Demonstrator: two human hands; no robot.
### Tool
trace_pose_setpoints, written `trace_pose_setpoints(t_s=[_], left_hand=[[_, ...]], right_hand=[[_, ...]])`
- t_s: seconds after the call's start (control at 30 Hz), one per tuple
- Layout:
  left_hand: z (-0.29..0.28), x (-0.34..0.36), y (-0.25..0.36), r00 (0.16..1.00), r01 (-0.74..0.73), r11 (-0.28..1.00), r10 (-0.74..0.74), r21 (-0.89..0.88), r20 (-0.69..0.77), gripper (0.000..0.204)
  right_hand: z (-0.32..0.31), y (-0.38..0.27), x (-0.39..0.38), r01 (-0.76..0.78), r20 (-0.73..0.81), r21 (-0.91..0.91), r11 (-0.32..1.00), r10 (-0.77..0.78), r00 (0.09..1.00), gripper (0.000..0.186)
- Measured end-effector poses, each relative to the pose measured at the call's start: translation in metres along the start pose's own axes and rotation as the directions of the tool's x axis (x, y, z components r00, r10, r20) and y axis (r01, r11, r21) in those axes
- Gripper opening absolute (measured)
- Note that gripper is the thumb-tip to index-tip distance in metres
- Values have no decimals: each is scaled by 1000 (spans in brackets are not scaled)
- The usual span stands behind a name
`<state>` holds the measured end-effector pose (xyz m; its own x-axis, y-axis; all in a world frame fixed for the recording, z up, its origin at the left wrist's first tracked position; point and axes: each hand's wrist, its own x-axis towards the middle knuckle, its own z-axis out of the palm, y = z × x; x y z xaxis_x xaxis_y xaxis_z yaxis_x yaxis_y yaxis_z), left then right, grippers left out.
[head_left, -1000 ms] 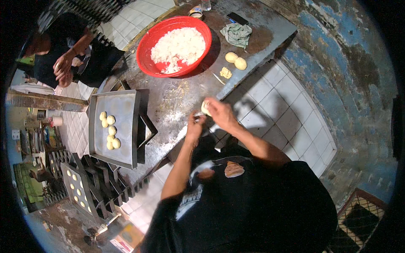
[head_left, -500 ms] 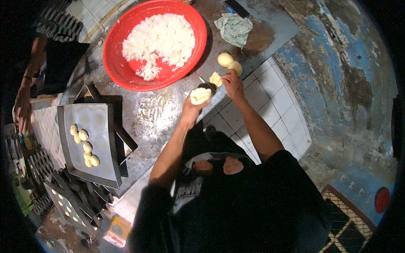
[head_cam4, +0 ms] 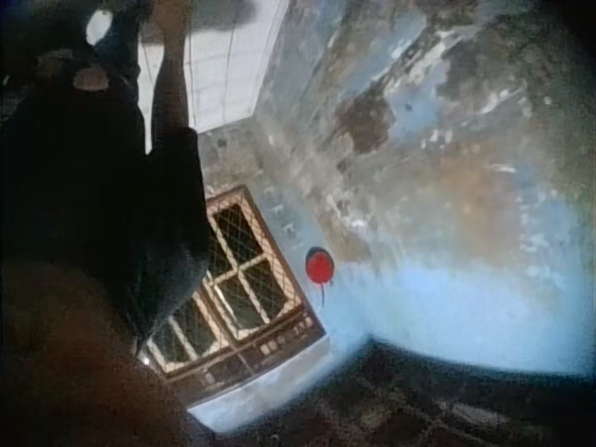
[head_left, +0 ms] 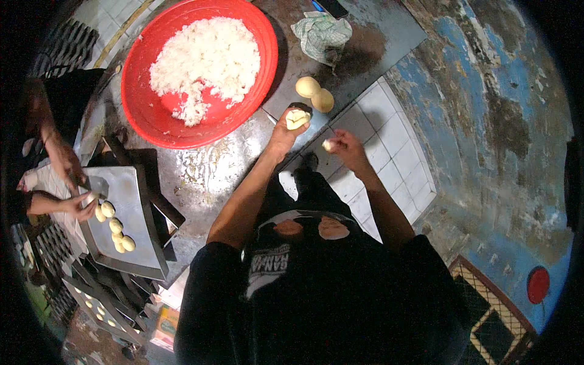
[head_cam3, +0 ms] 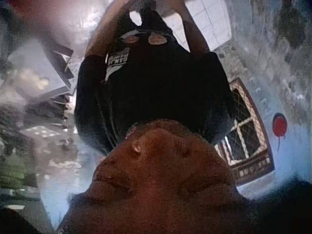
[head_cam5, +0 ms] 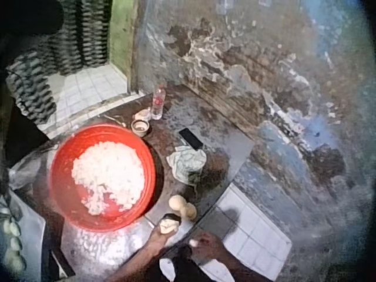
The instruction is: The person picks up dough balls, flattens them by hand, adds a scoop of white filling from a red bowl, shapes the dough to seal it, and places the finished pieces onto metal baking trays.
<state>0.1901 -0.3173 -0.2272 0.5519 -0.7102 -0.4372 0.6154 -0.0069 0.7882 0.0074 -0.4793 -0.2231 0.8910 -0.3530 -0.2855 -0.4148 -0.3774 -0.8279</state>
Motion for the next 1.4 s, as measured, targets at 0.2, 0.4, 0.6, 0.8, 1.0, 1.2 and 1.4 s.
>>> trace_pose_setpoints(t_s=[0.2,0.4,0.6,0.8,1.0,1.2,1.4], left_hand=[[49,-34,22,972,-211,921,232,328,-25,66],[101,-80,62,980,-15,999,23,41,-196,62],[130,-87,68,543,-498,774,629,391,-556,37],[64,-144,55,612,-427,902,340,63,-714,55],[-7,-182,3,696,-194,952,303,235,-651,36],[-82,-197,62,609,-457,877,431,149,-665,65],[-144,-229,120,517,-467,860,454,205,-726,80]], right_hand=[[-19,-114,12,370,-73,-86,925,-376,924,59],[-44,-130,18,180,-120,266,947,-153,981,56],[-10,-148,6,171,18,689,704,-253,967,43],[11,-180,11,214,81,624,751,-334,939,46],[89,-194,36,921,383,9,390,-852,357,24],[144,-262,200,726,436,-141,673,-616,656,23],[234,-212,278,850,697,-415,324,-488,526,20]])
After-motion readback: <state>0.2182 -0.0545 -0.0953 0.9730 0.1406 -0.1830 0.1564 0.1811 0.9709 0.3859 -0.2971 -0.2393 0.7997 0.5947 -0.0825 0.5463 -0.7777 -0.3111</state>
